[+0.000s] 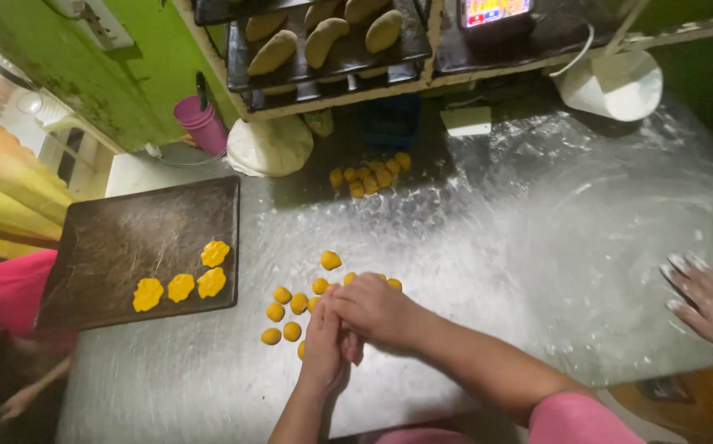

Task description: Shaping small pieces of yellow dough into balls and placing them on a baking tray

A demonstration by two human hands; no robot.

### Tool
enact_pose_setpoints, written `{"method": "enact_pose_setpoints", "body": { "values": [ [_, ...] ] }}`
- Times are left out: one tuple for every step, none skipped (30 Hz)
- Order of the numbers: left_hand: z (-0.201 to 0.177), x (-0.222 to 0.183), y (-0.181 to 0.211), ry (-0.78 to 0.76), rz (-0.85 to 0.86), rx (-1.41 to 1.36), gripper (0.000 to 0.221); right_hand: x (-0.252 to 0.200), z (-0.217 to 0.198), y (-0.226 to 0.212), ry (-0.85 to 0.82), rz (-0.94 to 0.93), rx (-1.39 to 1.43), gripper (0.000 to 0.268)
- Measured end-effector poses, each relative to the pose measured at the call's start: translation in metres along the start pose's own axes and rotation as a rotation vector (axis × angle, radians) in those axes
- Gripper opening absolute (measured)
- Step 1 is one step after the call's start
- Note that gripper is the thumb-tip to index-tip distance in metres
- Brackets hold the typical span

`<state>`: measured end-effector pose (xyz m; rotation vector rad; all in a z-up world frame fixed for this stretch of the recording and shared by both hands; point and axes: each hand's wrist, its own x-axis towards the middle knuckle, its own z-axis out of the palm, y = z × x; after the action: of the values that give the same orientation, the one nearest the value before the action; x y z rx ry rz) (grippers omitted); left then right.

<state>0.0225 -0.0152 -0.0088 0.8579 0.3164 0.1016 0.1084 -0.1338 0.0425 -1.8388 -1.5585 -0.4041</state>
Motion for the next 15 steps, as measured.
{"method": "enact_pose_setpoints", "body": {
  "values": [
    [-0.007, -0.008, 0.003, -0.017, -0.002, -0.002, 0.047, -0.012, 0.004, -0.004, 0.002, 0.004, -0.017, 0.009],
    [-0.014, -0.015, 0.005, -0.031, 0.002, 0.015, 0.032, -0.023, 0.007, -0.007, 0.04, 0.112, 0.076, 0.019],
    [-0.022, -0.021, 0.008, -0.045, 0.007, 0.032, 0.018, -0.034, 0.01, -0.01, 0.081, 0.219, 0.169, 0.03],
    [-0.018, -0.031, 0.022, -0.068, 0.008, 0.023, 0.018, -0.039, 0.019, -0.017, 0.081, 0.219, 0.145, 0.03],
    [-0.014, -0.041, 0.036, 0.028, -0.073, 0.073, 0.032, -0.044, 0.028, -0.022, 0.397, 0.654, 0.346, 0.026],
    [-0.014, -0.055, 0.049, 0.131, -0.159, 0.124, 0.051, -0.052, 0.039, -0.031, 0.715, 1.089, 0.553, 0.031],
    [-0.031, -0.056, 0.032, 0.117, -0.162, 0.116, 0.051, -0.045, 0.055, -0.039, 0.718, 1.087, 0.536, 0.031],
    [-0.047, -0.057, 0.016, -0.217, -0.089, -0.111, 0.068, -0.036, 0.071, -0.046, 0.783, 1.12, 0.543, 0.02],
    [-0.063, -0.056, -0.001, -0.554, -0.025, -0.338, 0.096, -0.029, 0.088, -0.052, 0.849, 1.15, 0.55, 0.015],
    [-0.029, -0.067, 0.035, -0.564, -0.031, -0.34, 0.096, -0.022, 0.097, -0.072, 0.857, 1.15, 0.541, 0.015],
    [0.003, -0.083, 0.072, -0.215, -0.182, -0.232, 0.071, -0.015, 0.106, -0.09, 0.696, 1.023, 0.511, 0.047],
    [0.034, -0.105, 0.111, 0.125, -0.343, -0.114, 0.077, -0.009, 0.114, -0.108, 0.538, 0.897, 0.474, 0.082],
    [0.006, -0.095, 0.098, 0.111, -0.351, -0.112, 0.077, 0.01, 0.105, -0.135, 0.548, 0.901, 0.46, 0.082],
    [-0.02, -0.084, 0.084, 0.07, -0.241, 0.113, 0.073, 0.028, 0.093, -0.161, 0.434, 0.71, 0.388, 0.084],
    [-0.045, -0.071, 0.069, 0.026, -0.125, 0.333, 0.07, 0.046, 0.083, -0.187, 0.317, 0.522, 0.314, 0.088]
  ]
}}
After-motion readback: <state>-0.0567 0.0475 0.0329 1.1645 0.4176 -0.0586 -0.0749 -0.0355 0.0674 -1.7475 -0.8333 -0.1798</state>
